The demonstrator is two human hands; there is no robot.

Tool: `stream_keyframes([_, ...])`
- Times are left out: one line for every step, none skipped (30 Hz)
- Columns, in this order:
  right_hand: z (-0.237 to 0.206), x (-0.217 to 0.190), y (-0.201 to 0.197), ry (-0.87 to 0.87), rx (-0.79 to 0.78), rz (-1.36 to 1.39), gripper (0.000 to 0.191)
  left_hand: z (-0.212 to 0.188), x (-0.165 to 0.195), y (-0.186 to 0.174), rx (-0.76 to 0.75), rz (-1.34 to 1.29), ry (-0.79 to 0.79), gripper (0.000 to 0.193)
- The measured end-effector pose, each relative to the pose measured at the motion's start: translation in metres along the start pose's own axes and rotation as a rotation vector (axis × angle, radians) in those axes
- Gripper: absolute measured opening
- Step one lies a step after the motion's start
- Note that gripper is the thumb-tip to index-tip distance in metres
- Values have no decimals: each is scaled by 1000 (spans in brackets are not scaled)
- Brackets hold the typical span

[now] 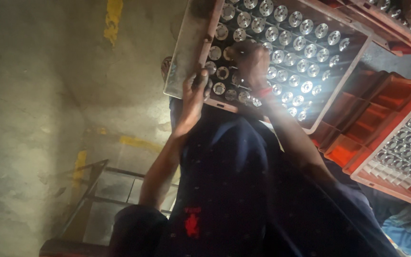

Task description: The person stands at a work table and places small cylindrical metal components one at a time from a bucket into the compartments of orange plastic crates, filling each crate and moving filled crates aside while taking new ones.

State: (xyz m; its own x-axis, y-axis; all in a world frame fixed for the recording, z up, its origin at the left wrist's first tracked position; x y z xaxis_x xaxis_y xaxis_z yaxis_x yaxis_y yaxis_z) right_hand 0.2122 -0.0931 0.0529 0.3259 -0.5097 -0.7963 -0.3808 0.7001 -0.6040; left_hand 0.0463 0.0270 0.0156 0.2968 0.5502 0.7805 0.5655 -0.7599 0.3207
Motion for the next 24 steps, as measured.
stream_keyframes([-1, -4, -7, 15, 23, 44, 16, 0, 2, 1, -3, -9, -8, 27])
stream_keyframes([-3, -9, -14, 30, 46, 88, 19, 0, 4, 6, -37, -22, -16, 27])
stream_keyframes([-6, -7, -13, 128, 2, 247, 21, -1, 6, 10, -69, -36, -24, 28])
stream_keyframes([-16, -6, -11, 225, -45, 407, 24, -2, 7, 14, -99, -50, -31, 32])
stream_keyframes([-26, -5, -6, 324, -94, 567, 26, -3, 12, 19, -143, -18, 9, 32])
stream_keyframes([-31, -24, 0, 188, -225, 668, 27, -4, 16, 24, -188, 13, 48, 32])
stream_keyframes([-38, -42, 5, 50, -355, 766, 28, -5, 20, 30, -235, 47, 89, 33])
stream_keyframes([-47, -57, 10, -88, -486, 862, 28, -5, 17, 34, -256, 17, 44, 30])
stream_keyframes([-45, -36, 11, 85, -401, 794, 27, -4, 13, 38, -279, -14, -4, 27])
stream_keyframes([-43, -14, 13, 258, -320, 724, 26, -3, 10, 41, -301, -44, -52, 25])
stream_keyframes([-43, 9, 13, 430, -242, 651, 25, 0, 9, 36, -228, -42, -64, 25])
stream_keyframes([-34, 18, 2, 399, -100, 669, 24, 3, 9, 30, -154, -40, -76, 24])
stream_keyframes([-26, 26, -10, 364, 41, 685, 24, 5, 9, 24, -79, -39, -86, 24])
stream_keyframes([-15, 24, -19, 250, 85, 466, 21, 6, 12, 25, -94, -85, -66, 21])
stream_keyframes([-2, 20, -26, 136, 125, 247, 19, 6, 15, 26, -107, -133, -47, 19])
stream_keyframes([7, 12, -30, 23, 161, 26, 17, 6, 17, 26, -121, -181, -29, 19])
stream_keyframes([16, 6, -26, -58, 138, -30, 14, 5, 18, 25, -116, -180, -21, 18])
stream_keyframes([24, -2, -22, -139, 114, -85, 12, 4, 19, 23, -111, -179, -13, 17])
stream_keyframes([29, -10, -17, -219, 88, -140, 10, 2, 18, 22, -103, -178, -6, 16])
stream_keyframes([36, -4, -16, -133, 71, -86, 12, 1, 16, 19, -87, -165, -15, 15])
stream_keyframes([41, 3, -15, -47, 54, -31, 15, 1, 13, 17, -70, -151, -23, 14])
stream_keyframes([44, 11, -14, 40, 34, 22, 18, 0, 10, 15, -54, -138, -33, 13])
stream_keyframes([45, 8, -15, 6, 35, 4, 19, 0, 7, 12, -31, -90, -45, 16])
stream_keyframes([44, 5, -17, -29, 38, -17, 21, 1, 4, 10, -11, -42, -56, 19])
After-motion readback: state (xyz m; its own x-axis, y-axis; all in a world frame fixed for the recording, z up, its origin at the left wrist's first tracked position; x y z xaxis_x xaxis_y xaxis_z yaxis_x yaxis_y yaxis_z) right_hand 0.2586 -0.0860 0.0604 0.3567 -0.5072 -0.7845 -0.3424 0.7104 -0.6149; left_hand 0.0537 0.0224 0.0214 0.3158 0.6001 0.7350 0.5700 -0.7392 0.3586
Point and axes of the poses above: each hand's wrist, its own z-axis towards the middle knuckle, its own y-axis out of the palm, x = y × z, the point moved 9 cm from there along z, towards the middle knuckle, and after that the axes turned 9 degrees about z, right-handed, at the moved point
